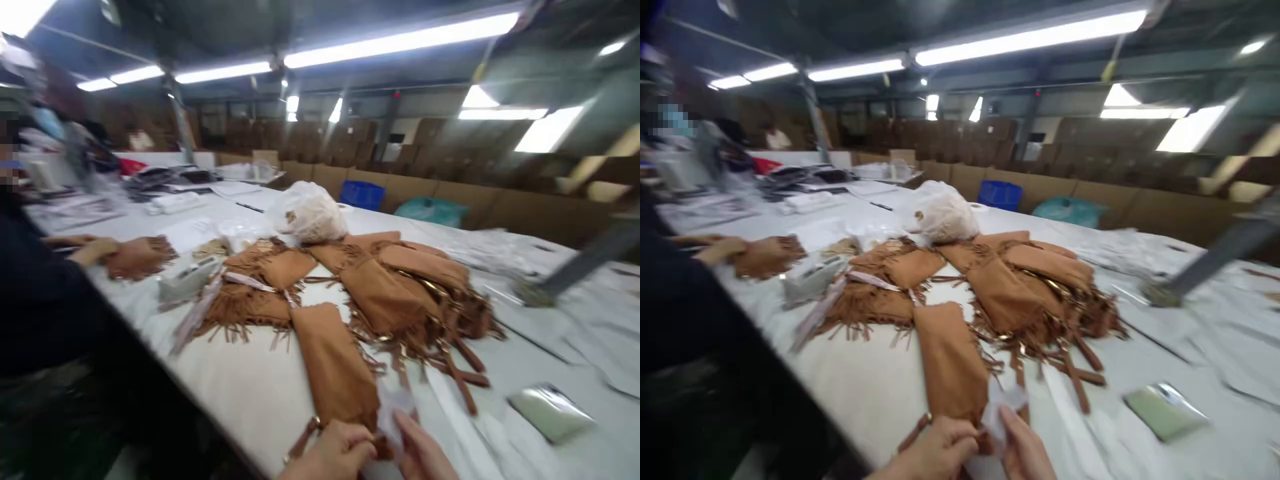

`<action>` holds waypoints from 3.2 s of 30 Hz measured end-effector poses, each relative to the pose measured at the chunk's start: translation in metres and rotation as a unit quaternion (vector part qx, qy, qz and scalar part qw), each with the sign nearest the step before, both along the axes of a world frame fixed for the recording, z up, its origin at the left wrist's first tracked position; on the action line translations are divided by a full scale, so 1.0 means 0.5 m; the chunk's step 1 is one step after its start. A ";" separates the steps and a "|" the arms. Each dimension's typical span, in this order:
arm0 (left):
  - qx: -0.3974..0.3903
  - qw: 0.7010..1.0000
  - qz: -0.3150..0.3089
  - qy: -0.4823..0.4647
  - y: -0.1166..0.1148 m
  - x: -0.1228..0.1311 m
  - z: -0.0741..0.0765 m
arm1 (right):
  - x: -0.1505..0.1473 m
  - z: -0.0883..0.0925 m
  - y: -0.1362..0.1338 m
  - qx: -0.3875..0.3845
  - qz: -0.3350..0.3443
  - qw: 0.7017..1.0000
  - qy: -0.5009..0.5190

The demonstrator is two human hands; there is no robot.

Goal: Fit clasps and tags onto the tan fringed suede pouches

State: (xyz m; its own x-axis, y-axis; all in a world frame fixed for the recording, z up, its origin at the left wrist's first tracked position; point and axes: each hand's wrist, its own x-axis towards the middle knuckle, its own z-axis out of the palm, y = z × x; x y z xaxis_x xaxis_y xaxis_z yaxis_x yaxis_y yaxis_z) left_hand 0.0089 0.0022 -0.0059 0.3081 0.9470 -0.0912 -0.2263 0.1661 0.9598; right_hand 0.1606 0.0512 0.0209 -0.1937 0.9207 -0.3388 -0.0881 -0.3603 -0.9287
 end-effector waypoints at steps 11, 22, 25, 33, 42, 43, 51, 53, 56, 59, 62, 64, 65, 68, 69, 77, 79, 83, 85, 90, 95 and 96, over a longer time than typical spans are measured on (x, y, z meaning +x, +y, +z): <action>-0.029 0.994 0.056 0.092 0.005 -0.027 -0.054 | 0.294 0.145 0.173 0.200 -0.264 0.913 -0.240; -0.048 0.994 0.048 0.080 0.008 -0.036 -0.046 | 0.297 0.070 0.109 -0.015 -0.275 0.958 -0.079; -0.026 0.991 0.022 0.128 -0.006 -0.029 -0.009 | 0.181 0.036 0.046 -0.104 -0.225 0.964 0.094; 0.055 0.976 0.021 0.210 -0.031 -0.026 0.033 | -0.011 -0.006 -0.041 -0.178 -0.185 0.935 0.243; 0.078 0.975 0.035 0.207 -0.028 -0.045 0.030 | -0.041 0.020 -0.062 -0.115 -0.161 0.960 0.197; 0.079 0.974 0.036 0.211 -0.028 -0.046 0.029 | -0.044 0.022 -0.064 -0.108 -0.156 0.963 0.191; 0.063 0.975 0.064 0.204 -0.023 -0.049 0.010 | -0.058 0.019 -0.084 0.018 -0.091 0.995 0.022; 0.058 0.978 0.062 0.190 -0.021 -0.051 0.005 | -0.059 0.018 -0.087 0.046 -0.077 0.995 -0.049; 0.083 0.977 0.056 0.191 -0.019 -0.054 0.004 | -0.063 0.021 -0.094 0.077 -0.045 0.992 -0.092; 0.112 0.968 0.034 0.221 -0.016 -0.056 0.017 | -0.067 0.029 -0.099 0.083 -0.023 0.989 -0.117; 0.151 0.958 0.002 0.244 -0.015 -0.068 0.041 | -0.063 0.049 -0.094 0.081 -0.033 0.983 -0.163; 0.198 0.942 -0.019 0.269 -0.016 -0.086 0.052 | -0.056 0.068 -0.084 0.092 -0.046 0.981 -0.167; 0.219 0.932 -0.026 0.289 -0.018 -0.096 0.053 | -0.052 0.077 -0.079 0.100 -0.055 0.979 -0.167; 0.230 0.916 -0.046 0.326 -0.025 -0.121 0.038 | -0.043 0.095 -0.071 0.127 -0.063 0.972 -0.186; 0.218 0.921 -0.053 0.319 -0.028 -0.125 0.030 | -0.043 0.096 -0.071 0.136 -0.061 0.969 -0.197; 0.187 0.959 -0.018 0.212 -0.025 -0.101 0.007 | -0.087 0.030 -0.122 0.234 -0.077 0.929 -0.277; 0.180 0.964 -0.012 0.197 -0.021 -0.097 0.011 | -0.097 0.008 -0.132 0.239 -0.083 0.930 -0.268; 0.131 0.979 0.000 0.157 -0.019 -0.101 0.001 | -0.096 0.000 -0.131 0.190 -0.082 0.947 -0.247; 0.135 0.979 0.013 0.150 -0.019 -0.104 -0.014 | -0.090 0.012 -0.125 0.175 -0.067 0.951 -0.244; 0.156 0.968 0.041 0.195 -0.017 -0.101 -0.043 | -0.094 0.031 -0.121 0.221 -0.082 0.943 -0.236; 0.157 0.970 0.047 0.181 -0.005 -0.095 -0.040 | -0.093 -0.026 -0.128 0.269 -0.064 0.922 -0.272; 0.148 0.971 0.052 0.181 -0.003 -0.094 -0.040 | -0.090 -0.041 -0.128 0.272 -0.052 0.918 -0.283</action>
